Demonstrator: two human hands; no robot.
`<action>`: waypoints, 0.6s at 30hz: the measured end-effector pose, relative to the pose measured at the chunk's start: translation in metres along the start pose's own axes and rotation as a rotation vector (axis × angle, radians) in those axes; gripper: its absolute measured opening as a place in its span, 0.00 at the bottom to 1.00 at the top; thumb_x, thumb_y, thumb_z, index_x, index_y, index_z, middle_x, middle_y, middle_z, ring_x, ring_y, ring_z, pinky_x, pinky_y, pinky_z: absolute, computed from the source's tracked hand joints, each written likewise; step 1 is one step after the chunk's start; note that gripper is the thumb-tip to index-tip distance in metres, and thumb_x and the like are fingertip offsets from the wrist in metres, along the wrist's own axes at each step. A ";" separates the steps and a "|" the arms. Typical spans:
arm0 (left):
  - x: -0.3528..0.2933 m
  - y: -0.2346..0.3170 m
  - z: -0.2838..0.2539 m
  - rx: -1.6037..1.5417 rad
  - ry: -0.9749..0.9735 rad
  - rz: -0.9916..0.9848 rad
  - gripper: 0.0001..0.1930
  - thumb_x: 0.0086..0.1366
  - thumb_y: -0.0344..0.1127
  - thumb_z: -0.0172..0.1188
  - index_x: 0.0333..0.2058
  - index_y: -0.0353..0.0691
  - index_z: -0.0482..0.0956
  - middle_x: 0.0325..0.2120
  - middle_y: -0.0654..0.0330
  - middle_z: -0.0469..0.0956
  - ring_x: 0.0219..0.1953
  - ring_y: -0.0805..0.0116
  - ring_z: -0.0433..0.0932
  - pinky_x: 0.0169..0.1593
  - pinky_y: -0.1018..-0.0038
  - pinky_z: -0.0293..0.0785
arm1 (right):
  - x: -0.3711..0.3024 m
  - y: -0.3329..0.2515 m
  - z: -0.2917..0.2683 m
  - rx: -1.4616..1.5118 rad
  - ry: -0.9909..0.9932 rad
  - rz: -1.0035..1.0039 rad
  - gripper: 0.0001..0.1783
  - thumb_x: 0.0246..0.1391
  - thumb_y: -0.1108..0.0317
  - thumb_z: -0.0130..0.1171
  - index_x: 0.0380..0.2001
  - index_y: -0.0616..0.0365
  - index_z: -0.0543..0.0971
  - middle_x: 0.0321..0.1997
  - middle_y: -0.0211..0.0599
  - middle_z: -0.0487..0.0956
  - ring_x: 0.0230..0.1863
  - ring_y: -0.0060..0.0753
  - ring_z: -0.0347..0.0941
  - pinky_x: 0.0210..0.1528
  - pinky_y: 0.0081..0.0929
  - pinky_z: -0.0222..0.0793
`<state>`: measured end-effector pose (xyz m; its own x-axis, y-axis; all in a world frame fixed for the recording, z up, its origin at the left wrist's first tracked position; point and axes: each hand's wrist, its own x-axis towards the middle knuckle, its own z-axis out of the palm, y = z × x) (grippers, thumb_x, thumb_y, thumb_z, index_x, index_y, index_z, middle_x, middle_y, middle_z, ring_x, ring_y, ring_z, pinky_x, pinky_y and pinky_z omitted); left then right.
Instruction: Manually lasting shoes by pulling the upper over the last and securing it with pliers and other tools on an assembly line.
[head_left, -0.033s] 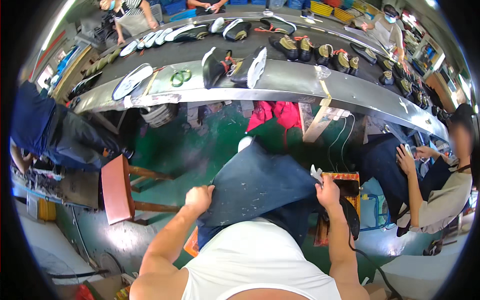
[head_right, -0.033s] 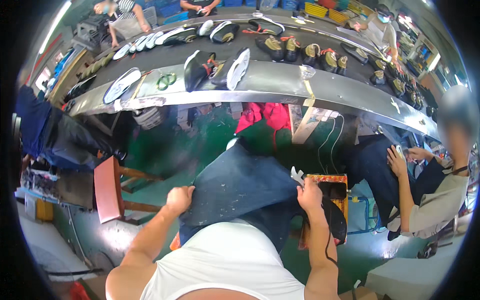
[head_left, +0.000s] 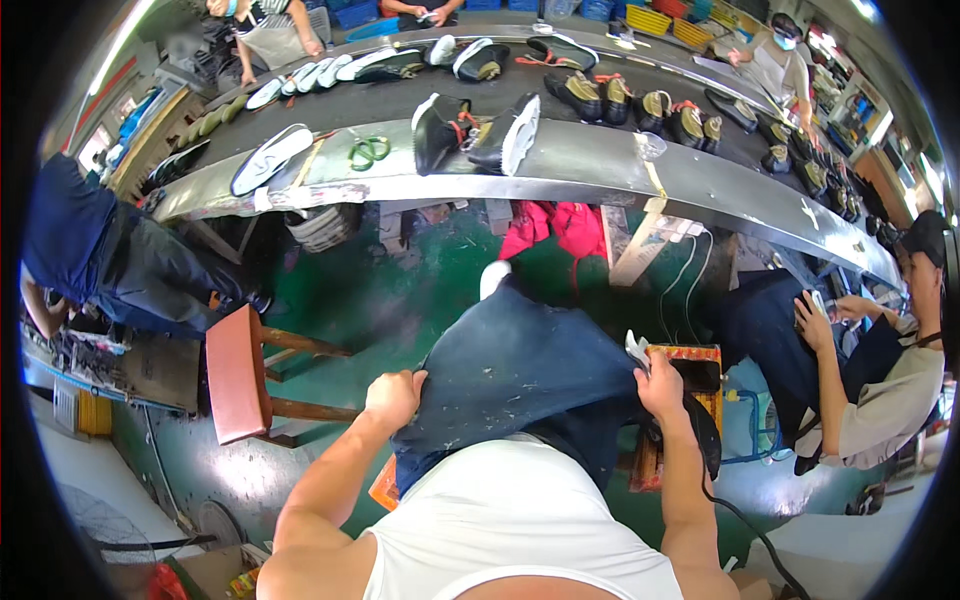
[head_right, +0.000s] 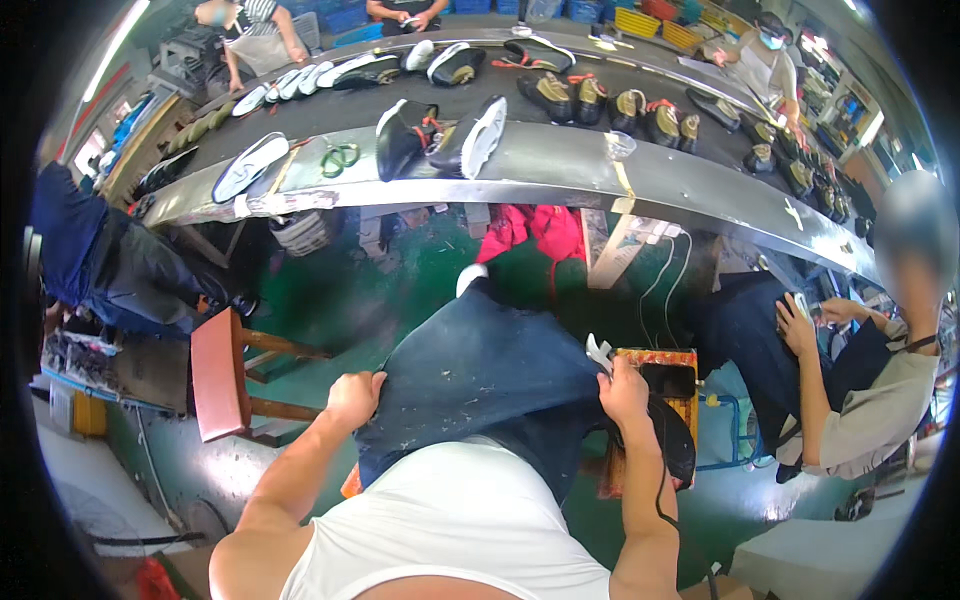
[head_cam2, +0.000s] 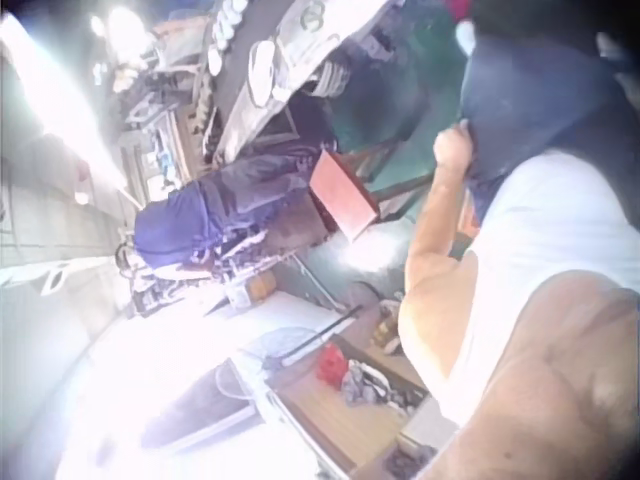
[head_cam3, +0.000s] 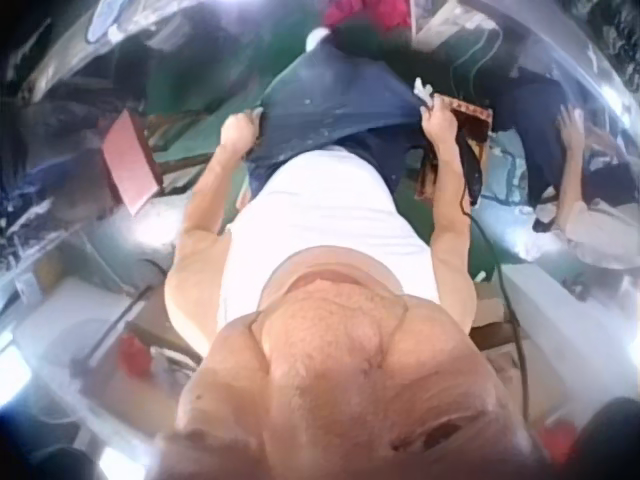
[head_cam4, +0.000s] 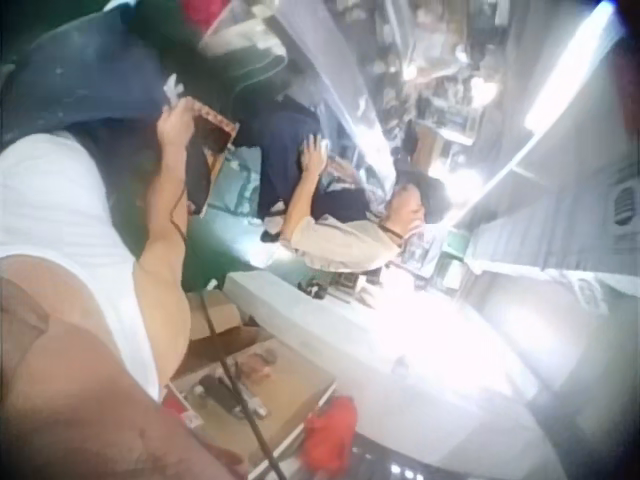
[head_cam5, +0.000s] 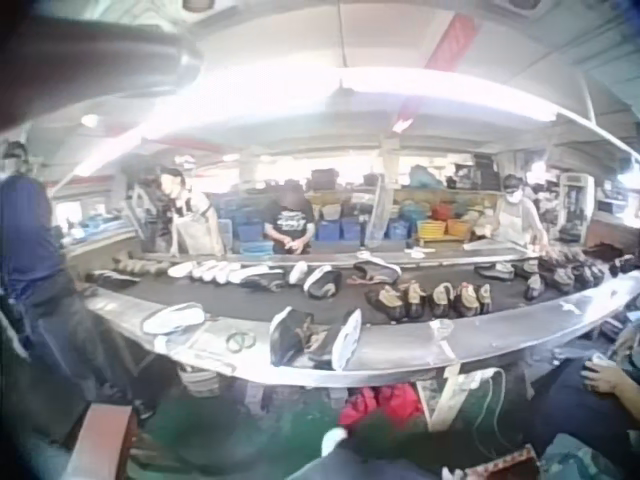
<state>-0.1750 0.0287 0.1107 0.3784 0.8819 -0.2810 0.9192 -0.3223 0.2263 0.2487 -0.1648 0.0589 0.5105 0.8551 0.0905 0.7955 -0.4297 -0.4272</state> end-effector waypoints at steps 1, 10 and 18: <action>-0.020 0.002 -0.011 -0.001 -0.013 0.025 0.28 0.72 0.53 0.45 0.27 0.35 0.82 0.28 0.40 0.81 0.33 0.42 0.82 0.39 0.51 0.78 | -0.003 0.000 -0.007 -0.019 -0.019 -0.042 0.17 0.49 0.66 0.65 0.38 0.59 0.71 0.35 0.52 0.79 0.39 0.61 0.76 0.41 0.50 0.71; 0.038 0.022 -0.054 -0.270 0.131 0.240 0.22 0.62 0.53 0.61 0.37 0.35 0.79 0.30 0.45 0.81 0.34 0.48 0.81 0.38 0.58 0.75 | -0.020 -0.016 -0.050 -0.200 -0.221 0.090 0.21 0.43 0.64 0.71 0.35 0.63 0.73 0.35 0.56 0.80 0.43 0.59 0.77 0.46 0.49 0.71; 0.280 0.158 -0.103 -0.510 0.743 0.243 0.55 0.50 0.58 0.70 0.67 0.30 0.51 0.67 0.39 0.55 0.70 0.44 0.53 0.70 0.59 0.52 | -0.014 -0.072 -0.008 1.463 -0.470 0.448 0.12 0.52 0.71 0.64 0.37 0.53 0.70 0.30 0.32 0.74 0.25 0.22 0.70 0.28 0.21 0.67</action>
<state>0.0650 0.2599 0.1639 0.2251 0.8606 0.4568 0.5984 -0.4921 0.6323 0.1867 -0.1478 0.0954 0.2447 0.8703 -0.4274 -0.5080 -0.2604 -0.8211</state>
